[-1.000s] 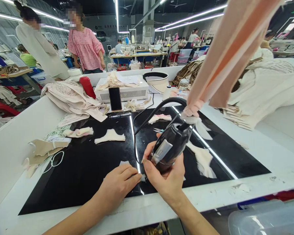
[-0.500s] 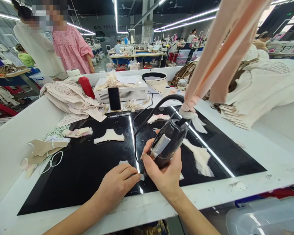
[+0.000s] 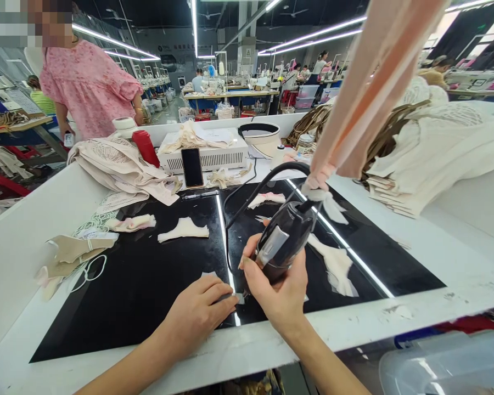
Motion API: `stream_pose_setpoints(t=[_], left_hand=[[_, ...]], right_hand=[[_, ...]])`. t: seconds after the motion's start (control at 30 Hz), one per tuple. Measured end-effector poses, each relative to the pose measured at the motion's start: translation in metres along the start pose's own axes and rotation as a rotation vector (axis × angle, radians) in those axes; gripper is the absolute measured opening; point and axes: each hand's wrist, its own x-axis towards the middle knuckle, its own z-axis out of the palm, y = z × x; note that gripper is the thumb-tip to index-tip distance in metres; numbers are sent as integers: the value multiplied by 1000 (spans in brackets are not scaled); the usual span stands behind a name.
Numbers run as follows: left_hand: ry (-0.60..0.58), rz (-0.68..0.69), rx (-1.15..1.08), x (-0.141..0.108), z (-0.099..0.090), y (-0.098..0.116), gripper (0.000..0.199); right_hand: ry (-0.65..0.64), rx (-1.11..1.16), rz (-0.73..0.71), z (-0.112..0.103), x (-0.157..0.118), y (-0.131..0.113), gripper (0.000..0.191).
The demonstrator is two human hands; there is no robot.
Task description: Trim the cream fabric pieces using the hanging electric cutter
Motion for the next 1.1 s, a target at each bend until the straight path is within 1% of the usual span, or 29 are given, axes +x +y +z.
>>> stream_pose_setpoints(t=[0.17, 0.27, 0.43, 0.5, 0.57, 0.67, 0.73, 0.8, 0.87, 0.97, 1.03, 1.1], left_hand=[[-24, -3, -2, -1, 1, -1, 11], [-17, 0, 6, -1, 2, -2, 11], [-33, -8, -4, -2, 6, -1, 11], [-46, -20, -26, -2, 4, 0, 11], [-77, -47, -63, -1, -5, 1, 12], [-172, -125, -100, -5, -29, 0, 22], [-219, -209, -106, -15, -49, -2, 31], [-226, -321, -106, -32, -65, -4, 40], [-211, -435, -96, -50, -74, -3, 46], [-178, -561, -95, -71, -75, 2, 45], [-145, -604, -106, -77, -70, 6, 41], [-104, -638, -109, -77, -64, 10, 38]], right_hand=[[-14, 28, -5, -2, -6, -4, 45], [-29, 40, -6, -2, -9, -2, 44], [-40, 8, -26, -3, -9, 0, 41], [-41, -5, -23, -4, -8, 0, 41], [-42, -4, -14, -6, -7, -2, 42], [-37, 18, 2, -7, -6, -8, 45], [-25, 45, 14, -4, -5, -12, 45], [-20, 86, 31, 2, -4, -14, 45], [-44, 138, 49, 12, -6, -14, 45], [-116, 215, 75, 29, -11, -10, 44], [-158, 255, 85, 41, -15, -6, 43], [-182, 280, 97, 51, -18, -3, 43]])
